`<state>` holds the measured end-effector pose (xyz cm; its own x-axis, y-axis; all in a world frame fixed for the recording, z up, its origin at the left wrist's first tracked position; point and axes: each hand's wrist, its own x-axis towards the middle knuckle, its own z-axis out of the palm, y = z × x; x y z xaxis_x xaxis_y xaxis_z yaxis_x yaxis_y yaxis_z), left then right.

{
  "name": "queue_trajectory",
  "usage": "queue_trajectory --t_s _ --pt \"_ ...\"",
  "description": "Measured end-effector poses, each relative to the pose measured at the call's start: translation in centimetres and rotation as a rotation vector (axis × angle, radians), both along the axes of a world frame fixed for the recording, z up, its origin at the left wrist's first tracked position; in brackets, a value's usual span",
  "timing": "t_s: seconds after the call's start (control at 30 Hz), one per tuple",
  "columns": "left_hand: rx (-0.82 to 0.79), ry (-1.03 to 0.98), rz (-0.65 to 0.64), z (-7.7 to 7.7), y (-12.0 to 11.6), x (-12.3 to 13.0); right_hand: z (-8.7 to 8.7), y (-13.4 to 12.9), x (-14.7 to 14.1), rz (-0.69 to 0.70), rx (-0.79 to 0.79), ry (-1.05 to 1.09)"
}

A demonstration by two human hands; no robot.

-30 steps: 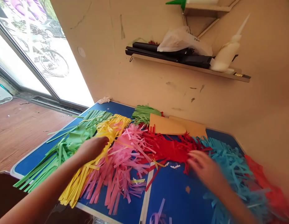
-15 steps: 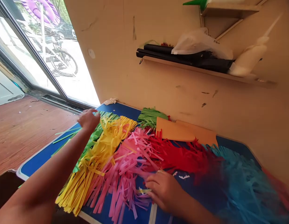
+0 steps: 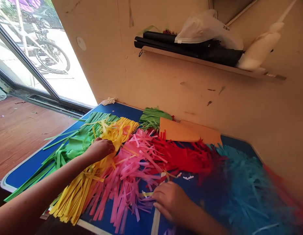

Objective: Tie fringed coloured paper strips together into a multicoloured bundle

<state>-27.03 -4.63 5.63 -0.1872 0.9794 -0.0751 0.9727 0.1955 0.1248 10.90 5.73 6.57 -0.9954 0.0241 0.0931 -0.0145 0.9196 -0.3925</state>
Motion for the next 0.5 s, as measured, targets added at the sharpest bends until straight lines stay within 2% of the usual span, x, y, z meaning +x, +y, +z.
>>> queue_trajectory --t_s 0.2,0.37,0.5 --pt "-0.052 -0.082 -0.039 -0.6 0.4 -0.7 -0.4 0.1 0.4 -0.01 -0.007 0.004" --pt "-0.049 -0.165 -0.035 0.2 0.0 -1.7 -0.3 0.1 0.5 -0.022 0.001 -0.01" --pt "-0.032 -0.187 -0.009 0.6 -0.3 -2.3 -0.4 0.1 -0.8 0.009 0.015 -0.029"
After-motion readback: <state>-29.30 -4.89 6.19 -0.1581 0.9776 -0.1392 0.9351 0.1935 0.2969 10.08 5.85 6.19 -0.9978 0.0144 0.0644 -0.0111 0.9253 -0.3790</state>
